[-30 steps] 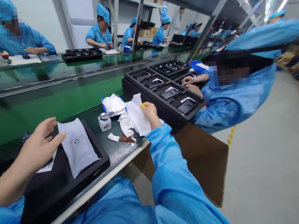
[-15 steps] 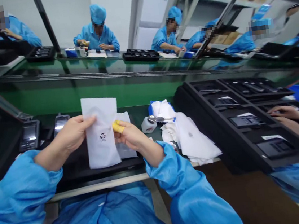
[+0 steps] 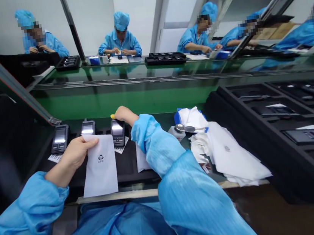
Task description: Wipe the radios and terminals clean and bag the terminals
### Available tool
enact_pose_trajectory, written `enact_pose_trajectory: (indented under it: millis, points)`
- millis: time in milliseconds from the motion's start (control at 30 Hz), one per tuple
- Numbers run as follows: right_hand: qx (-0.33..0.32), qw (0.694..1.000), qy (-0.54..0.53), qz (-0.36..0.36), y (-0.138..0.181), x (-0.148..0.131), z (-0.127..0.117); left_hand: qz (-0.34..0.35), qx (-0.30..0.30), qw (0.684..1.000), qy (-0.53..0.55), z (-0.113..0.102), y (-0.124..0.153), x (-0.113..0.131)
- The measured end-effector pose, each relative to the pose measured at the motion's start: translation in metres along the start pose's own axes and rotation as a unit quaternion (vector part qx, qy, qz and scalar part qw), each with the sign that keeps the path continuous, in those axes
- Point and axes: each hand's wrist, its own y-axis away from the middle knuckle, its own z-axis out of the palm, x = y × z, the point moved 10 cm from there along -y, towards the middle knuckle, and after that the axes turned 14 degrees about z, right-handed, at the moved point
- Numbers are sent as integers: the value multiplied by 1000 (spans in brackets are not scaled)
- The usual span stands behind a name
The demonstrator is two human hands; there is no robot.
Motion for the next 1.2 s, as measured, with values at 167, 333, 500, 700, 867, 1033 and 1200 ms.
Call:
enact_pose_trajectory:
  millis: [167, 333, 500, 700, 867, 1033, 1200]
  points:
    - [29, 999, 5, -39, 26, -3, -24, 19, 1, 1000, 16, -2, 5, 10]
    - [208, 957, -148, -141, 64, -7, -109, 50, -2, 998, 29, 7, 9, 29]
    - [221, 858, -370, -279, 91, -13, -152, 65, -33, 997, 5, 24, 14, 45]
    - [181, 831, -428, -306, 102, -29, -144, 83, -53, 995, -32, 35, 20, 55]
    - [144, 832, -442, -304, 100, -33, -127, 101, -56, 992, -54, 32, 23, 57]
    - [158, 826, -445, -308, 97, -32, -137, 109, -87, 985, -101, 30, 26, 57]
    - [175, 834, -409, -327, 106, -42, -141, 135, -63, 984, -98, 30, 25, 69]
